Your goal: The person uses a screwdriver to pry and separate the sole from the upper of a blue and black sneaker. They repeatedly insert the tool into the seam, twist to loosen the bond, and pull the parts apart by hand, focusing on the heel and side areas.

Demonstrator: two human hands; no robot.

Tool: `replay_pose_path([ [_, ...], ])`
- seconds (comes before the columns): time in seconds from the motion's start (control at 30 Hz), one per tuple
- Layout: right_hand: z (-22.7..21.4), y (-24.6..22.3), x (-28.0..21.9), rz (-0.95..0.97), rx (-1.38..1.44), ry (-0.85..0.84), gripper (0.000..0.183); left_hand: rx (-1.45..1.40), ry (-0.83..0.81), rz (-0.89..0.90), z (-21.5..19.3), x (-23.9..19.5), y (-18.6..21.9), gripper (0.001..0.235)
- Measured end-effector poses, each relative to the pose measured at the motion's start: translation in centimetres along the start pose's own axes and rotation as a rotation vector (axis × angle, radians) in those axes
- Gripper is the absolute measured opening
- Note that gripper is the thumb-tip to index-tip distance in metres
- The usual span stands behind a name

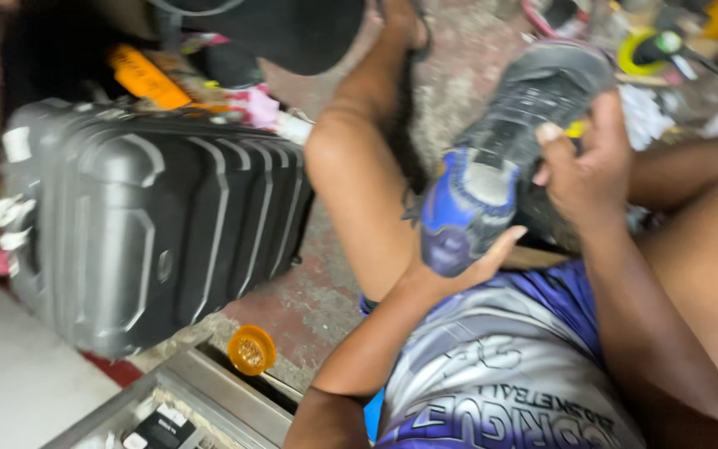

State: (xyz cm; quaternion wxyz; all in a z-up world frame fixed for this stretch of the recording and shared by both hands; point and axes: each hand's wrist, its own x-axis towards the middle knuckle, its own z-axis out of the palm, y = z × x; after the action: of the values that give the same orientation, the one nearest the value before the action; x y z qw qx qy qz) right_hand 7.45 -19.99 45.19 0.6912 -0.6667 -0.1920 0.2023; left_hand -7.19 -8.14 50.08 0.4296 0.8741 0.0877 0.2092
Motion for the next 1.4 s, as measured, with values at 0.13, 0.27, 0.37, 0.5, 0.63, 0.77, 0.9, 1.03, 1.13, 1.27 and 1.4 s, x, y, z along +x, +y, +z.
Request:
replay_pose_path([
  [0.13,0.0,1.2,0.3,-0.029,-0.013,0.014,0.027,-0.056,0.048,-0.055,0.2,0.4,-1.0,0.034],
  [0.27,-0.5,1.5,0.8,-0.101,-0.131,0.003,0.024,0.04,0.252,-0.078,-0.6,0.5,-2.5,0.042],
  [0.37,-0.7,1.4,1.2,0.003,-0.108,0.001,0.025,0.172,0.344,-0.045,-0.3,0.8,-3.7,0.037],
  [0.5,-0.7,1.9,1.7,0.138,-0.099,0.017,0.024,0.342,0.389,0.134,0.2,1.0,-3.9,0.03],
  [0.63,-1.0,3.3,2.0,0.206,-0.114,0.018,0.025,0.616,0.043,0.295,0.4,0.6,-3.2,0.034],
  [0.77,-1.6,4.4,2.3,0.251,-0.191,0.03,0.026,0.582,-0.145,0.268,2.0,0.6,-2.5,0.043],
  [0.9,-2.1,5.0,2.4,0.267,-0.269,0.003,0.03,0.549,-0.269,0.245,2.5,0.5,-3.4,0.026],
  [1.03,-2.2,5.7,2.6,0.313,-0.207,-0.027,0.034,0.591,-0.238,0.271,3.1,-0.1,-4.1,0.014],
  [1.13,-2.1,5.7,2.8,0.317,-0.212,-0.041,0.034,0.563,-0.166,0.28,3.8,-0.1,-4.3,0.028],
  [1.27,-2.1,5.8,2.7,0.302,-0.193,-0.057,0.034,0.511,-0.11,0.276,3.9,-0.1,-4.5,0.029],
  [1.4,-2.3,6.0,3.2,0.343,-0.27,-0.013,0.034,0.349,-0.078,0.223,2.8,0.0,-4.0,0.026],
])
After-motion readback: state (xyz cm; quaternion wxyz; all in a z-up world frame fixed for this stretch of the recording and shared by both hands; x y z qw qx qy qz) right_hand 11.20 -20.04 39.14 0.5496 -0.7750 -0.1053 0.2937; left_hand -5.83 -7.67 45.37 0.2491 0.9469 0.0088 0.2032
